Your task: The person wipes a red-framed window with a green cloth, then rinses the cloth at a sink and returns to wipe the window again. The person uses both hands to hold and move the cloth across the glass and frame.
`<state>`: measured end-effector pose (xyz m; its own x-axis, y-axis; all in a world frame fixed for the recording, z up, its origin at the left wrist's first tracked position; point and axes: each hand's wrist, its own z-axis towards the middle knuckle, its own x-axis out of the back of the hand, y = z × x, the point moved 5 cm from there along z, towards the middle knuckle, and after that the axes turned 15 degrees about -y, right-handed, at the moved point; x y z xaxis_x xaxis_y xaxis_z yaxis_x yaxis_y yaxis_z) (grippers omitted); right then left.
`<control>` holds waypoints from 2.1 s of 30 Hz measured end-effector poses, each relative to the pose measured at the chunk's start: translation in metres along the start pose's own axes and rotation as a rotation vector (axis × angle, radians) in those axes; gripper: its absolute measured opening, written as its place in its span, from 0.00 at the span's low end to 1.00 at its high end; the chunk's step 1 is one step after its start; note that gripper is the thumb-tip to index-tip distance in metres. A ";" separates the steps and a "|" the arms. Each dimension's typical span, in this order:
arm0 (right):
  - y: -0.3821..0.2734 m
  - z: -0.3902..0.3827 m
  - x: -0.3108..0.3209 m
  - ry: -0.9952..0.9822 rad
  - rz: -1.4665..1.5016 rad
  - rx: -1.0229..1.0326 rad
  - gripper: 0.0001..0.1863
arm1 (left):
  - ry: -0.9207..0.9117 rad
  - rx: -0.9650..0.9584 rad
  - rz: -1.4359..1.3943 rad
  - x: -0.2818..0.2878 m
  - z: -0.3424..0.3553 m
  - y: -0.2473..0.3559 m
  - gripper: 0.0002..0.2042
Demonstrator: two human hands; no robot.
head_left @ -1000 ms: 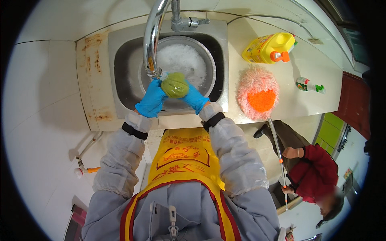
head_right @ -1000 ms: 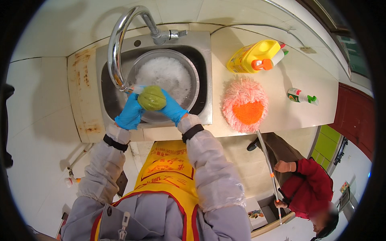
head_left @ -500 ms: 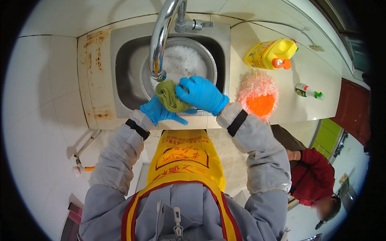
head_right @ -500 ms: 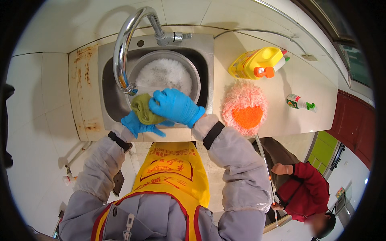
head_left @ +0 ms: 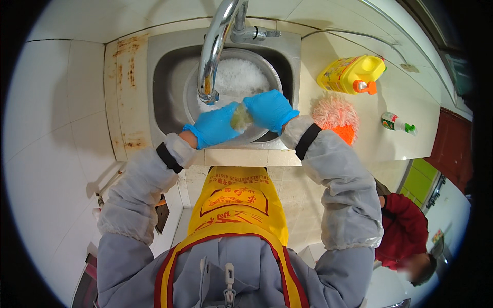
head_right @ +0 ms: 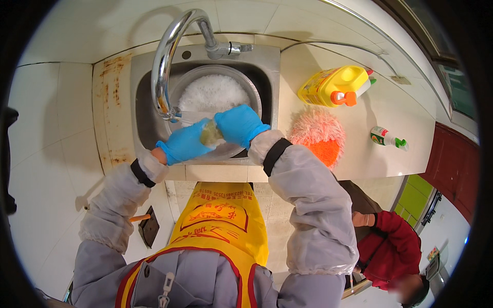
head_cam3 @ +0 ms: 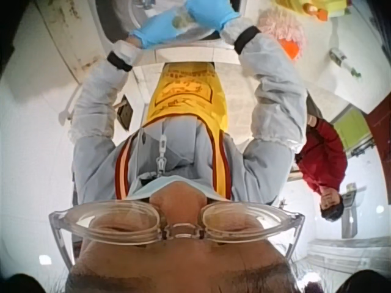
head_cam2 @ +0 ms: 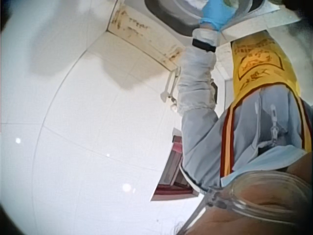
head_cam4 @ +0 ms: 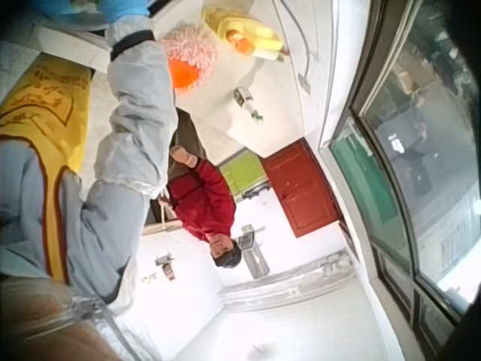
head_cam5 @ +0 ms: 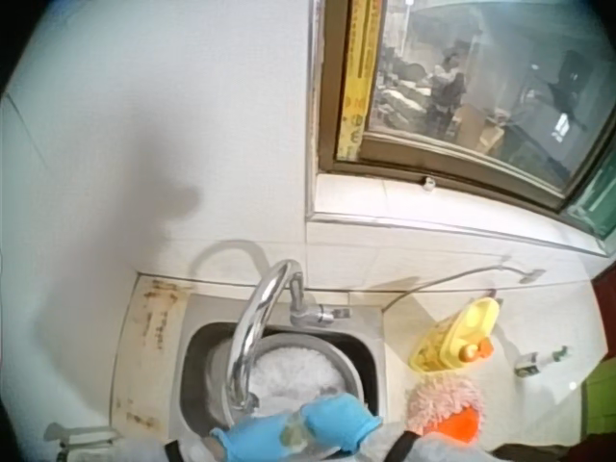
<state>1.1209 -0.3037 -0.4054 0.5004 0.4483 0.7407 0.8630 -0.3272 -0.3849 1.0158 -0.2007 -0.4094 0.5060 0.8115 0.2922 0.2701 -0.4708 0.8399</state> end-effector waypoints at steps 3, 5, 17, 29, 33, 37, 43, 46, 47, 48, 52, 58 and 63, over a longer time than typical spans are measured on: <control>-0.005 0.006 -0.026 -0.036 0.297 -0.118 0.15 | 0.129 0.040 0.359 0.007 0.000 -0.008 0.15; -0.017 0.012 -0.042 0.054 0.617 -0.096 0.12 | 0.191 -0.010 0.471 0.009 -0.002 -0.013 0.12; -0.043 0.040 -0.090 0.049 1.909 -0.076 0.24 | 0.266 0.172 0.069 0.016 -0.023 -0.077 0.14; -0.044 0.022 -0.062 0.200 2.413 0.016 0.37 | 0.468 -0.011 -0.911 -0.035 0.001 -0.014 0.20; -0.050 0.029 -0.057 0.336 2.555 0.227 0.30 | 0.491 -0.003 -0.829 -0.032 -0.004 -0.010 0.14; -0.053 0.041 -0.072 0.517 2.514 0.193 0.25 | 0.575 -0.112 -1.172 -0.011 0.004 -0.029 0.10; -0.037 0.028 -0.075 0.571 2.407 0.131 0.24 | 0.722 0.062 0.079 -0.027 0.000 0.001 0.10; -0.046 0.024 -0.083 0.330 2.373 0.117 0.24 | 0.623 -0.120 -1.131 -0.018 -0.003 -0.045 0.15; -0.047 0.024 -0.085 0.314 2.344 0.152 0.24 | 0.570 -0.050 -1.162 -0.012 -0.003 -0.056 0.16; -0.041 0.020 -0.087 0.441 2.178 0.060 0.25 | 0.564 -0.059 -1.181 -0.003 -0.005 -0.064 0.17; -0.031 0.011 -0.075 0.609 1.395 0.071 0.39 | 0.487 0.007 -1.142 0.000 -0.014 -0.057 0.20; -0.030 0.027 -0.073 0.323 1.581 0.212 0.40 | 0.236 -0.181 -1.321 -0.009 -0.018 -0.012 0.22; -0.022 0.025 -0.064 0.202 1.310 0.136 0.24 | 0.274 -0.079 -1.484 0.004 -0.039 -0.028 0.22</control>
<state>1.0718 -0.3043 -0.4584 0.9518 -0.2659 -0.1530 -0.2386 -0.3285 -0.9138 0.9788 -0.1704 -0.4142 -0.3442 0.5623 -0.7519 0.3362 0.8215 0.4605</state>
